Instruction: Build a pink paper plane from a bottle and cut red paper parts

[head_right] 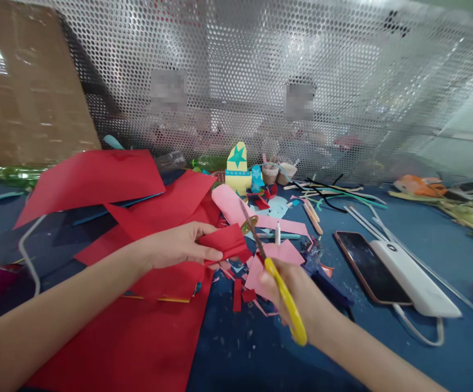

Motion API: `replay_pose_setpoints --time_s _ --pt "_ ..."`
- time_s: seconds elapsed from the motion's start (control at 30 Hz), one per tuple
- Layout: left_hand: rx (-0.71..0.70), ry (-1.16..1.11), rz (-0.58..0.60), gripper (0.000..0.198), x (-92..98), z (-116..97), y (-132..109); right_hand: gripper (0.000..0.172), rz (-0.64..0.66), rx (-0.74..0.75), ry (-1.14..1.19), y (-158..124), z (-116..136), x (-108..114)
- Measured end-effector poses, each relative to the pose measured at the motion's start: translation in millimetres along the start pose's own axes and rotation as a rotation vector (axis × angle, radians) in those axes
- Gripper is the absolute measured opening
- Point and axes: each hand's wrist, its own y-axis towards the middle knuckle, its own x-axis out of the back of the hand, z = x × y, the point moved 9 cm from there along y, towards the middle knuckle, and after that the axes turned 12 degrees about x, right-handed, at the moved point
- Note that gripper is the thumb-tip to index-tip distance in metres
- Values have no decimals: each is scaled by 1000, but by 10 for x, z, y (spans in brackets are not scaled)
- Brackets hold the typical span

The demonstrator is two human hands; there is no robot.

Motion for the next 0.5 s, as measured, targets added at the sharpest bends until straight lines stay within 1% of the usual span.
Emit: replay_pose_setpoints --time_s 0.07,0.17,0.2,0.23,0.3,0.37,0.43,0.5 --pt "12 7 -36 22 71 41 28 60 -32 -78 -111 157 -173 247" --pt "41 25 -134 26 210 110 58 33 -75 -191 -363 494 -451 719" --pt "51 33 -164 27 249 131 63 30 -85 -236 -445 602 -545 853" --pt "60 40 -188 28 281 148 68 27 -79 -270 -507 705 -629 942" --pt "77 55 -217 31 321 178 77 24 -27 -309 -578 875 -774 988" --pt "78 79 -232 37 343 193 86 27 22 -307 -610 991 -870 939" --pt "74 121 -255 47 369 203 94 28 41 -276 -622 1065 -909 879" --pt "73 162 -313 63 424 214 91 27 27 -229 -624 1106 -876 860"
